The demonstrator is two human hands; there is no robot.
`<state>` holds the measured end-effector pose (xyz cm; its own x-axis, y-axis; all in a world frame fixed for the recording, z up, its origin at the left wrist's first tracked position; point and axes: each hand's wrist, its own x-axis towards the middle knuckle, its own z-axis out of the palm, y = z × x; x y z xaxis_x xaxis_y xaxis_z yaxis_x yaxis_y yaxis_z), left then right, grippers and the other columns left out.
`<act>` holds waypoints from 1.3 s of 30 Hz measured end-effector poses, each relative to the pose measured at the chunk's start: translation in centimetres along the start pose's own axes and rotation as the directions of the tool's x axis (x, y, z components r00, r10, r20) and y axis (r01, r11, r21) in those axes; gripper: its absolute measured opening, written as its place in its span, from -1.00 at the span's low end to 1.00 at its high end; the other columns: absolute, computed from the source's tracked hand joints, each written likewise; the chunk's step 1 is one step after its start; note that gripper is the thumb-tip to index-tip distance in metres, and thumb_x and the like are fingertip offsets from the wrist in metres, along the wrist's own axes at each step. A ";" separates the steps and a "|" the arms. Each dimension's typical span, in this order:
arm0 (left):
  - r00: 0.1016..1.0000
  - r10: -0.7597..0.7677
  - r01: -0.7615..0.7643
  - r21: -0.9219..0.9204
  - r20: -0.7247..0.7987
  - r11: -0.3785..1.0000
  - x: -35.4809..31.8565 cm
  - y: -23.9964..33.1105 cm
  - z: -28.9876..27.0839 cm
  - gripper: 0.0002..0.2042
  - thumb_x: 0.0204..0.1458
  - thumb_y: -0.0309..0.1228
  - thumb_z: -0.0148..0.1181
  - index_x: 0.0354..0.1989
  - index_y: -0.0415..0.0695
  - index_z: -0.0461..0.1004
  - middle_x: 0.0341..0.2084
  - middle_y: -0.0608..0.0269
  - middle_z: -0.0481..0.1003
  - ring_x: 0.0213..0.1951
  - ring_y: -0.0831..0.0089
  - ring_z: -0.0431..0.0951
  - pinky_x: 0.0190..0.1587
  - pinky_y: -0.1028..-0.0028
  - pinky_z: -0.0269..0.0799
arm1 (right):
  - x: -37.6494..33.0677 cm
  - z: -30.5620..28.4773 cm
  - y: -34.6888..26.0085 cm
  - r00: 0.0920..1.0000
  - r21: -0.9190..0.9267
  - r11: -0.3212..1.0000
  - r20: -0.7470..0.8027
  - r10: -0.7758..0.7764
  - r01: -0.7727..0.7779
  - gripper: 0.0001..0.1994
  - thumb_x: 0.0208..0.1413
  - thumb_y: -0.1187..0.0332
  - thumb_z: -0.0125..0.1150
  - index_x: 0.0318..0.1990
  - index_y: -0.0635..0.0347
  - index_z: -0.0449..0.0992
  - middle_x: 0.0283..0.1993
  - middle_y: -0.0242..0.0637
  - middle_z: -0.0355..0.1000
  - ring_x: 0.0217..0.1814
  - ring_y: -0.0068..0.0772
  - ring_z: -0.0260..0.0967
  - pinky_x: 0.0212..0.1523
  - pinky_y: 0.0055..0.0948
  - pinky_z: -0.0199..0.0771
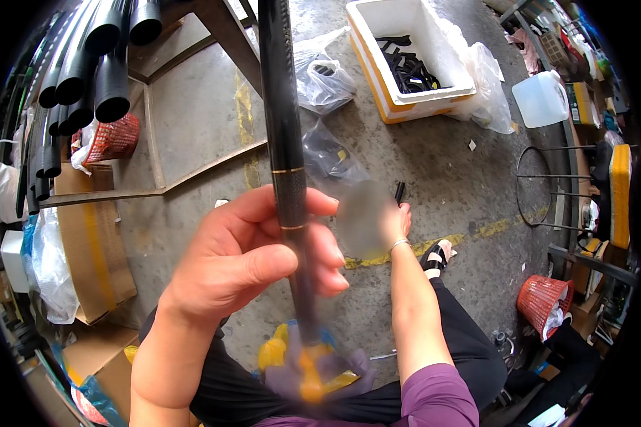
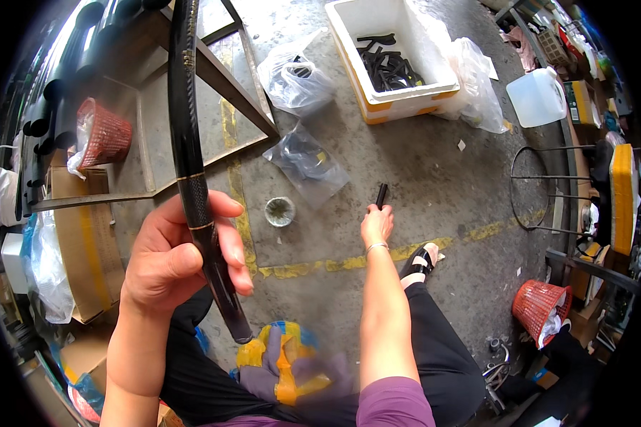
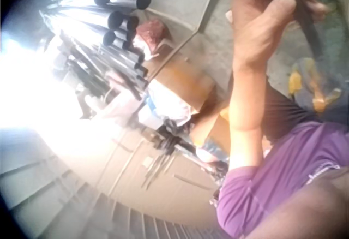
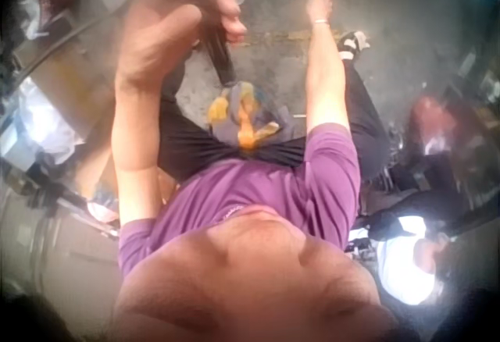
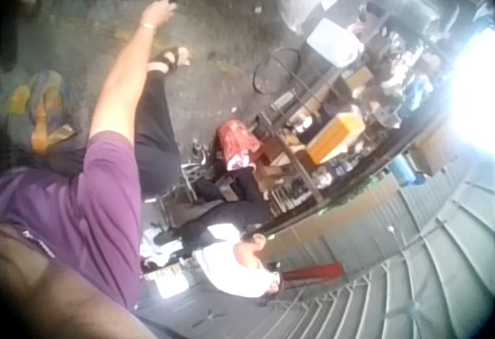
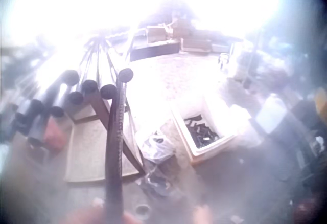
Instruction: The person picks up a fishing rod section and a cap, then assembles them by inserting the cap into the rod. They then apply a small piece of tape to the rod section.
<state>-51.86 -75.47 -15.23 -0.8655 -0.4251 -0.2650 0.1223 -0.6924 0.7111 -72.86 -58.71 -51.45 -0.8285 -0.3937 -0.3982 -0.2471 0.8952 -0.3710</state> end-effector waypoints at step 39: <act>0.996 0.047 -0.053 0.077 0.078 0.996 2.8 -2.0 5.0 -0.74 -0.02 -0.47 0.20 -0.12 -0.18 0.41 -0.35 0.32 0.46 -0.30 0.50 0.49 -0.10 0.45 0.43 | -25.9 -29.7 -5.4 0.484 0.738 0.390 0.663 -0.571 -0.551 -0.71 0.22 0.28 -0.02 0.02 0.26 0.31 -0.28 -0.33 0.39 -0.34 -0.53 0.34 -0.27 -0.53 0.39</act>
<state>-56.94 -72.33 -14.17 -0.8941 -0.4101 -0.1801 0.1299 -0.6223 0.7719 -65.00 -47.13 -14.18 0.0730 -0.8400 -0.5376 0.7312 0.4117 -0.5439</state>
